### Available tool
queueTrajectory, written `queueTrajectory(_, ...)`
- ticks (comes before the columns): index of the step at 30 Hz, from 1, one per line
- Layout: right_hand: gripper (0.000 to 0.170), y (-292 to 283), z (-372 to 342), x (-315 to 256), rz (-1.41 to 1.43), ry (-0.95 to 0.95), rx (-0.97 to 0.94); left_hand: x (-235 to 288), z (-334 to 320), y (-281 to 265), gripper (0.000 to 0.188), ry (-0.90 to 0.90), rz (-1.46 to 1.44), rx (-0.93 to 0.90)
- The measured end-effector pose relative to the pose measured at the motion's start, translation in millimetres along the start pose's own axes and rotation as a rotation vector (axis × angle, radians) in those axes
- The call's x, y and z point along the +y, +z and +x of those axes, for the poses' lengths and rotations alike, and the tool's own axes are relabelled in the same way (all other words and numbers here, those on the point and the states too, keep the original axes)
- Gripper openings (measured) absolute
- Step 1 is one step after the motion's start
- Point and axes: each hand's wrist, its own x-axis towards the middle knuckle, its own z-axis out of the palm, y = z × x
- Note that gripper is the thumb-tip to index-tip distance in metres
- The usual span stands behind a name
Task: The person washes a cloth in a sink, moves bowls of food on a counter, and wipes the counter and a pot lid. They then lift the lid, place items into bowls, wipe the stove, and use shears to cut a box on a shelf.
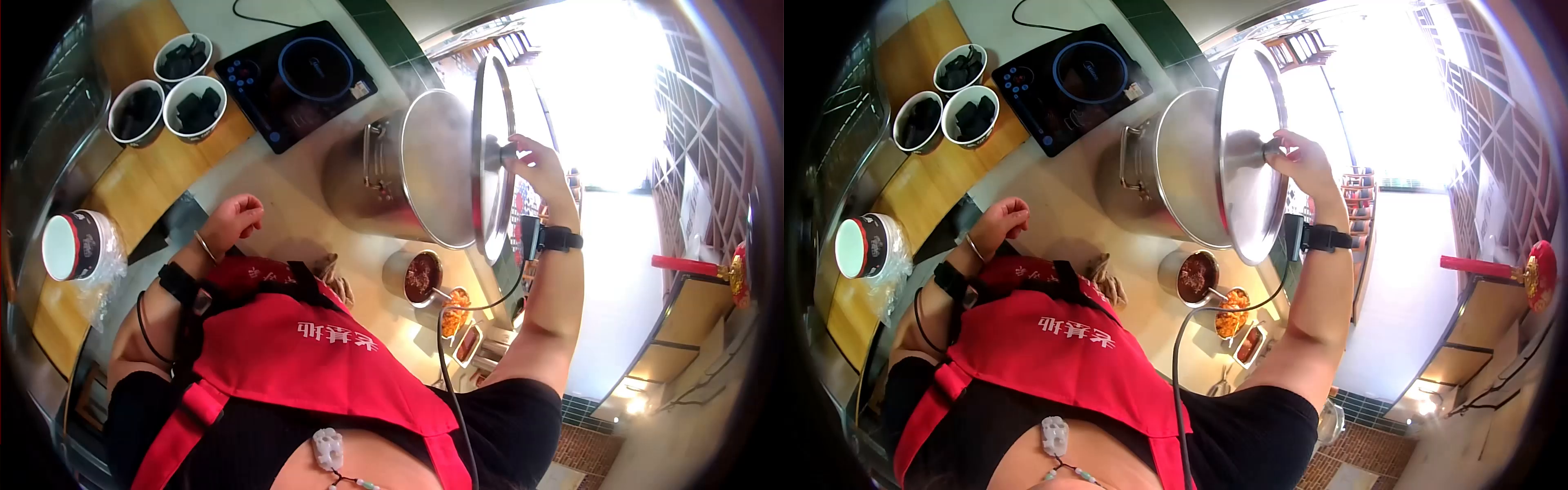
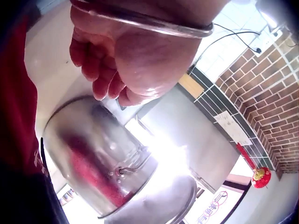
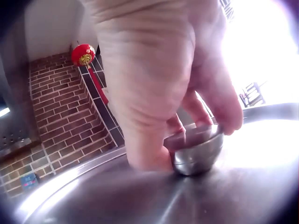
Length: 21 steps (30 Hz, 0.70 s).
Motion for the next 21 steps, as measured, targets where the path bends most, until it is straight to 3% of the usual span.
queueTrajectory(3, 0.039, -17, 1, -3, -0.048, 0.002, 0.018, 3, 0, 1, 0.01, -0.012, 0.0, 0.006)
queueTrajectory(6, 0.039, -25, -2, -11, 0.262, 0.069, -0.013, 5, -1, 1, 0.009, -0.03, 0.005, 0.011)
queueTrajectory(9, 0.036, -28, -10, -23, 0.209, 0.161, 0.062, 5, -1, 0, 0.009, -0.053, 0.005, 0.003)
queueTrajectory(10, 0.033, -23, -15, -28, 0.249, 0.074, 0.089, 5, 0, 0, 0.009, -0.061, 0.004, 0.0)
queueTrajectory(14, 0.034, -24, -29, -53, 0.233, 0.065, 0.085, -1, 3, -2, 0.011, -0.056, -0.013, -0.015)
queueTrajectory(19, 0.04, -26, -23, -22, 0.411, -0.01, 0.141, -3, 2, 1, 0.009, -0.059, -0.013, 0.0)
queueTrajectory(21, 0.04, -29, -21, -15, 0.435, -0.002, 0.058, -5, 2, 2, 0.008, -0.063, -0.013, -0.005)
